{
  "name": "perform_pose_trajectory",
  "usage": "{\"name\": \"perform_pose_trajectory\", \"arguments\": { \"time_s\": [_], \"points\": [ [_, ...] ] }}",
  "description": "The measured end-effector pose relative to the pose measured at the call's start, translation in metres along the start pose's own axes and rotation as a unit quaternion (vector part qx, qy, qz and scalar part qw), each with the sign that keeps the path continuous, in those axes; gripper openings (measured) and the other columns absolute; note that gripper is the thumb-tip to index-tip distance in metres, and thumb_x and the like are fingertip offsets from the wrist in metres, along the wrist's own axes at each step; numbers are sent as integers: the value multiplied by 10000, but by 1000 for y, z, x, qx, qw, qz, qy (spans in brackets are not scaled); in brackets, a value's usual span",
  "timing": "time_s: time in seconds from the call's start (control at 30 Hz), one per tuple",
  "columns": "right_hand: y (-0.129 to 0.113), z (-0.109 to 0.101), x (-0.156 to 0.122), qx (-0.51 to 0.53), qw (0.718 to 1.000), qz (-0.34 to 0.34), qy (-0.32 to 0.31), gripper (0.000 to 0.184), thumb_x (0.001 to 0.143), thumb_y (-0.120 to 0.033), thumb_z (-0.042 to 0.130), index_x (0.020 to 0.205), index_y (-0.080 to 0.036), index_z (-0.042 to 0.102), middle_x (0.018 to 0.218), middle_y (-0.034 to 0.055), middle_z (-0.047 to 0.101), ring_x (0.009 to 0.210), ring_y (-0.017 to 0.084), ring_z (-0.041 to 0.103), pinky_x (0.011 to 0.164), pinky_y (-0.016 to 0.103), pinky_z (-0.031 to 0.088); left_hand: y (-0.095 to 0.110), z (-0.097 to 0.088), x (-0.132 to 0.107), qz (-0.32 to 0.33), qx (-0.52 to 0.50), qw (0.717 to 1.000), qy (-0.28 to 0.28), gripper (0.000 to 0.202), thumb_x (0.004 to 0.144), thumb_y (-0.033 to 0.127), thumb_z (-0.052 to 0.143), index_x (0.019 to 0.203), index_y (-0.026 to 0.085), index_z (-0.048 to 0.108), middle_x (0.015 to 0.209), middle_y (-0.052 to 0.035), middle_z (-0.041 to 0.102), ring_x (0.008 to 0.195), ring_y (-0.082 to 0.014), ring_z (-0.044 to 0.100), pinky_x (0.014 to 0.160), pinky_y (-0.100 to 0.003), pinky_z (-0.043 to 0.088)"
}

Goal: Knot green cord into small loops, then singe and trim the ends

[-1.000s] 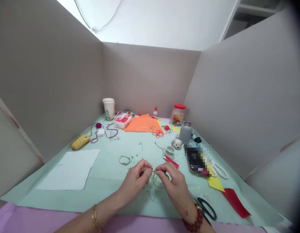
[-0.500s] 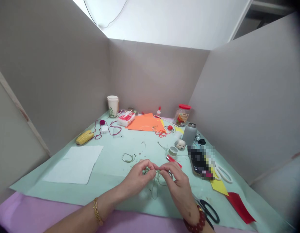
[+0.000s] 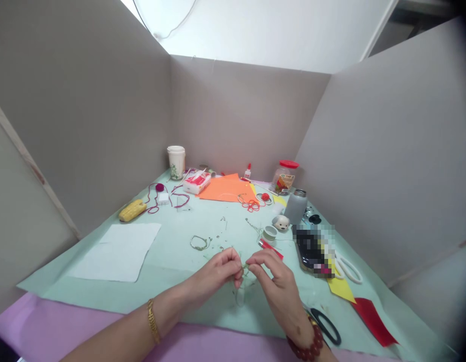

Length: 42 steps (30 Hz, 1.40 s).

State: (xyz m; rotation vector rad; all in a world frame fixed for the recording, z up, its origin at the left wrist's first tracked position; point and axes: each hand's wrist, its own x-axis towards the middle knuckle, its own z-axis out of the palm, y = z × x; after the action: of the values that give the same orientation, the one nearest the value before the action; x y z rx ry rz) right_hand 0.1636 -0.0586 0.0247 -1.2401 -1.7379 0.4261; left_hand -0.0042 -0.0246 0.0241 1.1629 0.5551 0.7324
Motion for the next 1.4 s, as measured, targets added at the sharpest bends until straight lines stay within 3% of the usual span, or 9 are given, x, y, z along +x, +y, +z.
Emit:
{"name": "perform_pose_trajectory", "arguments": {
  "time_s": [0.13,0.33,0.53,0.77,0.87,0.97,1.2,1.3,1.4],
  "points": [
    [1,0,-1,-1,1000,2,-1,128,883,-218,529,775,-205,596,795,15,606,789,172,544,742,298,398,1,-1,0,37,76,996,30,135,858,252,505,744,192,464,623,40,478,612,-102,434,638,-242,335],
    [2,0,0,-22,999,-23,8,125,886,-197,520,782,-205,588,790,17,602,785,173,534,761,310,398,3,-2,1,38,107,993,34,120,835,245,530,743,182,483,613,38,508,604,-101,445,619,-237,335],
    [0,0,0,-27,998,-60,3,136,888,-184,497,815,-210,609,815,34,609,809,184,547,744,313,431,3,-8,0,-13,104,994,1,101,803,240,561,749,177,504,594,33,551,589,-101,472,620,-239,335],
    [-3,-1,0,-15,995,-95,-29,171,895,-160,482,828,-216,628,813,39,624,807,182,549,724,310,442,-1,-16,2,-97,-66,990,-81,174,727,223,680,833,168,554,626,27,567,610,-110,545,684,-266,401],
    [-3,-3,0,-10,993,-105,-43,174,889,-143,492,836,-218,640,812,36,625,809,176,547,724,300,443,1,-18,3,-113,-61,986,-105,197,698,232,713,844,156,604,657,26,578,613,-110,556,713,-281,428],
    [-4,-4,0,-8,993,-103,-53,182,888,-135,490,804,-219,628,800,32,619,799,171,544,717,294,442,2,-21,2,-112,-20,988,-107,140,717,262,695,726,146,616,680,6,604,639,-113,560,714,-266,430],
    [-18,0,-9,51,974,-104,-194,189,894,-155,458,790,-231,597,757,20,620,766,166,559,693,279,444,-4,-23,-32,-165,0,984,-71,169,672,288,725,696,161,617,656,13,625,614,-122,588,683,-248,411],
    [-25,6,-15,59,970,-51,-232,179,879,-180,465,751,-225,580,732,13,593,734,159,551,664,260,426,-5,-24,-47,-168,5,983,-77,174,712,321,692,724,167,613,718,-3,625,652,-125,577,678,-244,406],
    [-26,13,-17,64,965,92,-238,162,845,-213,480,699,-210,550,703,0,552,681,147,516,615,245,387,-4,-22,-53,-116,117,986,-41,145,811,301,570,731,182,597,737,-4,590,689,-129,525,659,-235,389]
  ]
}}
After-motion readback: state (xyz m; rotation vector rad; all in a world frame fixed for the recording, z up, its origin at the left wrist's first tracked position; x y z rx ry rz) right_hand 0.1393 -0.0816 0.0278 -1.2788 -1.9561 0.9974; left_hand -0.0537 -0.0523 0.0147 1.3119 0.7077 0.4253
